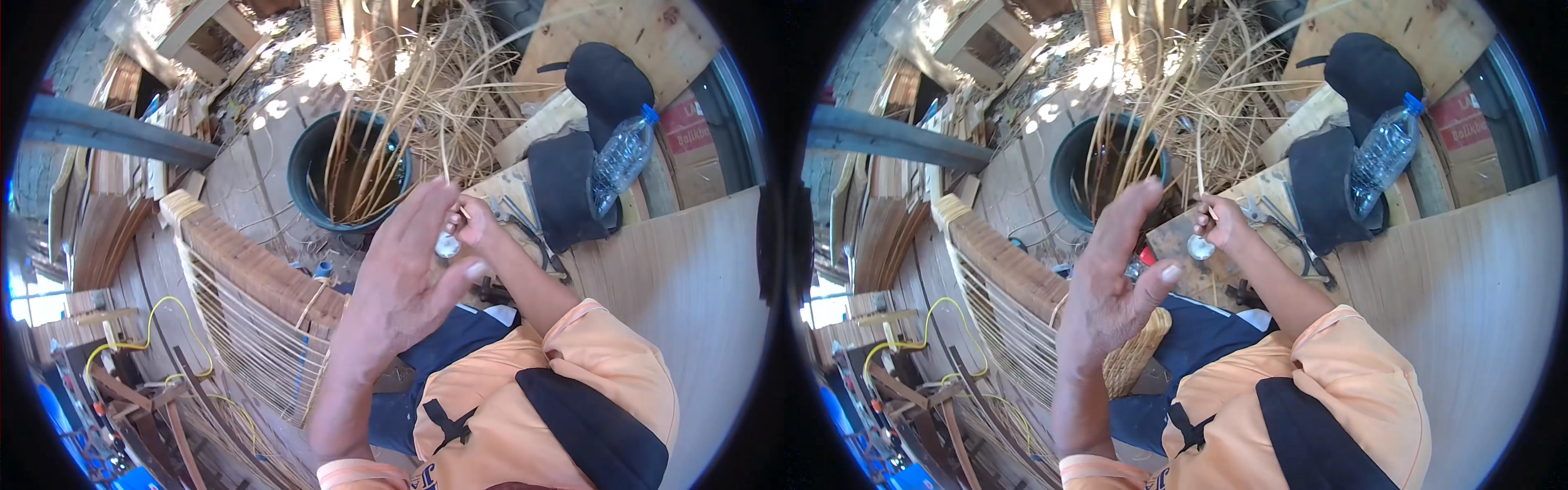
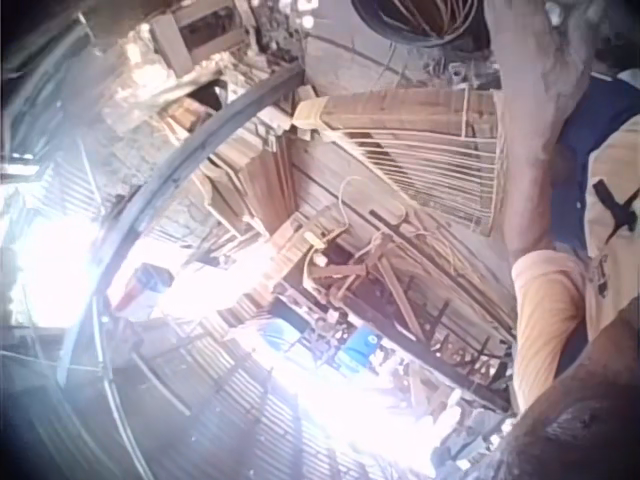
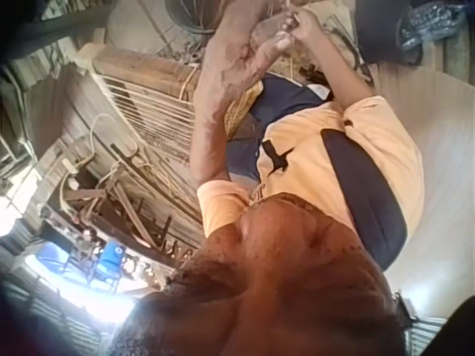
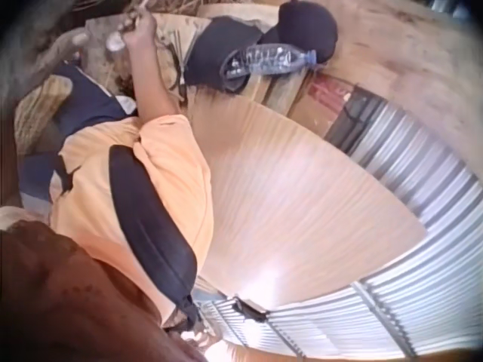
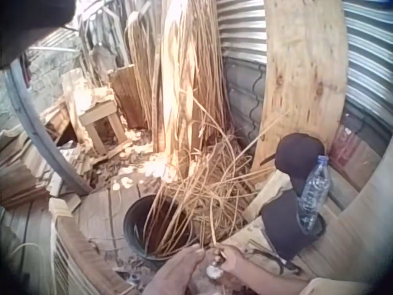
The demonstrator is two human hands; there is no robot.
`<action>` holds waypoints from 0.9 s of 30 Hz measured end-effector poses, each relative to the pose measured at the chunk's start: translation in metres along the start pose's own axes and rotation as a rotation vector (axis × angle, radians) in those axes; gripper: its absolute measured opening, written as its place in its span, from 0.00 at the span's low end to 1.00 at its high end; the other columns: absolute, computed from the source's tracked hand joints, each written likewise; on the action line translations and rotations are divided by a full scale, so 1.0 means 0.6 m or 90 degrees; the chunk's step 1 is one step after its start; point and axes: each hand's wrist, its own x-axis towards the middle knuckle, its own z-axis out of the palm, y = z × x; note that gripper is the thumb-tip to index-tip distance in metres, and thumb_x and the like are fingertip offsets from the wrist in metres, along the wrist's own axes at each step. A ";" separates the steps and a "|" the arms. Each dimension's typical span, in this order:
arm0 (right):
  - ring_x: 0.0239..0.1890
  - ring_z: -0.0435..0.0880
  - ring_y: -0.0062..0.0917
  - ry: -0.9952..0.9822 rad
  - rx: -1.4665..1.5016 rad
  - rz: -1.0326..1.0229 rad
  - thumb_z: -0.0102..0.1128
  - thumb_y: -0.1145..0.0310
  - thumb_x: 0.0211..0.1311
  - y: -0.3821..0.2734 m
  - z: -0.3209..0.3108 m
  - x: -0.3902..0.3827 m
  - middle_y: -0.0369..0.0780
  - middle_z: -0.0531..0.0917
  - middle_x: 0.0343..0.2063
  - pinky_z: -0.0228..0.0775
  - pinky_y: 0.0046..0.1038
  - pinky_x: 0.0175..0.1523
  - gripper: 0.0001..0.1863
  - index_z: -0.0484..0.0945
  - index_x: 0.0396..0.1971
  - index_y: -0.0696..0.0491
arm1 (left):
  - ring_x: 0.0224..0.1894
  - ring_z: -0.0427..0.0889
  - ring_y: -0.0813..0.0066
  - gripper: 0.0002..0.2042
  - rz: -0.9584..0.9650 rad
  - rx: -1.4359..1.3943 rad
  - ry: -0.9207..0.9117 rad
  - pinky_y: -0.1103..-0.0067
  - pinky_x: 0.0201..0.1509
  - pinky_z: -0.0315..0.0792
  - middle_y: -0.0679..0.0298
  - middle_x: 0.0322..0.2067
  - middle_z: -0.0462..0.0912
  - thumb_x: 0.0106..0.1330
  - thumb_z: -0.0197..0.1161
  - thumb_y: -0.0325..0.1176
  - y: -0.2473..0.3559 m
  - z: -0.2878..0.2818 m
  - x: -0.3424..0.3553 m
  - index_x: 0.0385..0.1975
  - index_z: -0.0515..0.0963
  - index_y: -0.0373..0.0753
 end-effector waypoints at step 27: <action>0.35 0.85 0.34 0.134 -1.400 0.020 0.51 0.72 0.47 -0.274 0.069 0.122 0.45 0.85 0.33 0.75 0.34 0.35 0.13 0.83 0.31 0.57 | 0.43 0.77 0.54 0.10 -0.258 0.124 0.162 0.67 0.50 0.69 0.54 0.39 0.78 0.56 0.57 0.20 -0.096 0.183 -0.216 0.38 0.75 0.33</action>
